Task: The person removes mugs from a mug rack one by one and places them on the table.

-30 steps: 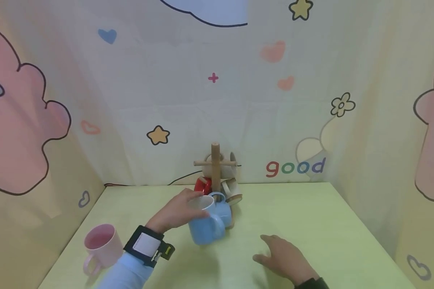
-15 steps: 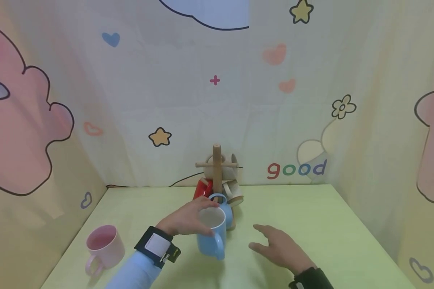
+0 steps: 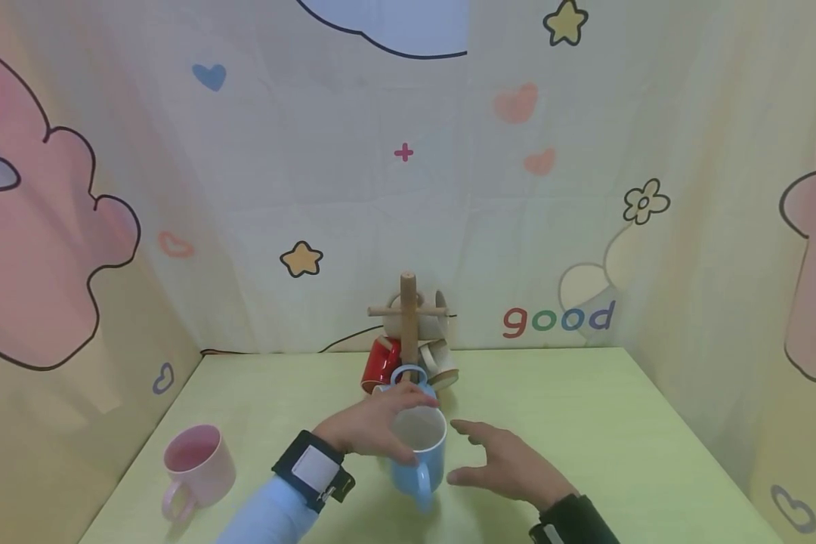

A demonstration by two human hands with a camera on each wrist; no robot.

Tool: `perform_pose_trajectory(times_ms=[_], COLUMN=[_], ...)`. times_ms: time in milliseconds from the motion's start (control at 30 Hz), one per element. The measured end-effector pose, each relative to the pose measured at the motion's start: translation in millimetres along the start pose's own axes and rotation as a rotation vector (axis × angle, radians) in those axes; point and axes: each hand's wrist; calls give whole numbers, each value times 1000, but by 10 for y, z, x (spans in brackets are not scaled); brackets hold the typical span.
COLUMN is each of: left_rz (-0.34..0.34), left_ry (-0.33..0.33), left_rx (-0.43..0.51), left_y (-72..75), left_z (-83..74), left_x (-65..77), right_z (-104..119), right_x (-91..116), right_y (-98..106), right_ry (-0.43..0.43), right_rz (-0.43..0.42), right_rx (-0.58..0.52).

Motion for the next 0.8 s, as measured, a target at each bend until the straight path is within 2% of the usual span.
perform_pose_trajectory(times_ms=[133, 233, 400, 800], left_rz=[17, 32, 44, 64], left_ry=[-32, -72, -127, -155], left_rx=[-16, 20, 47, 45], left_y=[-30, -54, -62, -33], left_z=[-29, -39, -60, -73], left_x=[-11, -18, -26, -15], right_z=[-6, -20, -36, -65], right_x=[-30, -42, -34, -39], right_y=[-35, -58, -84, -146], right_ry=[80, 113, 121, 138], right_rz=[13, 35, 64, 67], right_rx=[-22, -64, -110, -200])
Point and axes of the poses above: each hand's wrist, its own x-axis away from the middle knuckle, its own y-axis out of the back of the hand, z = x × y, and after that the axes turned 12 degrees about -x, right-handed
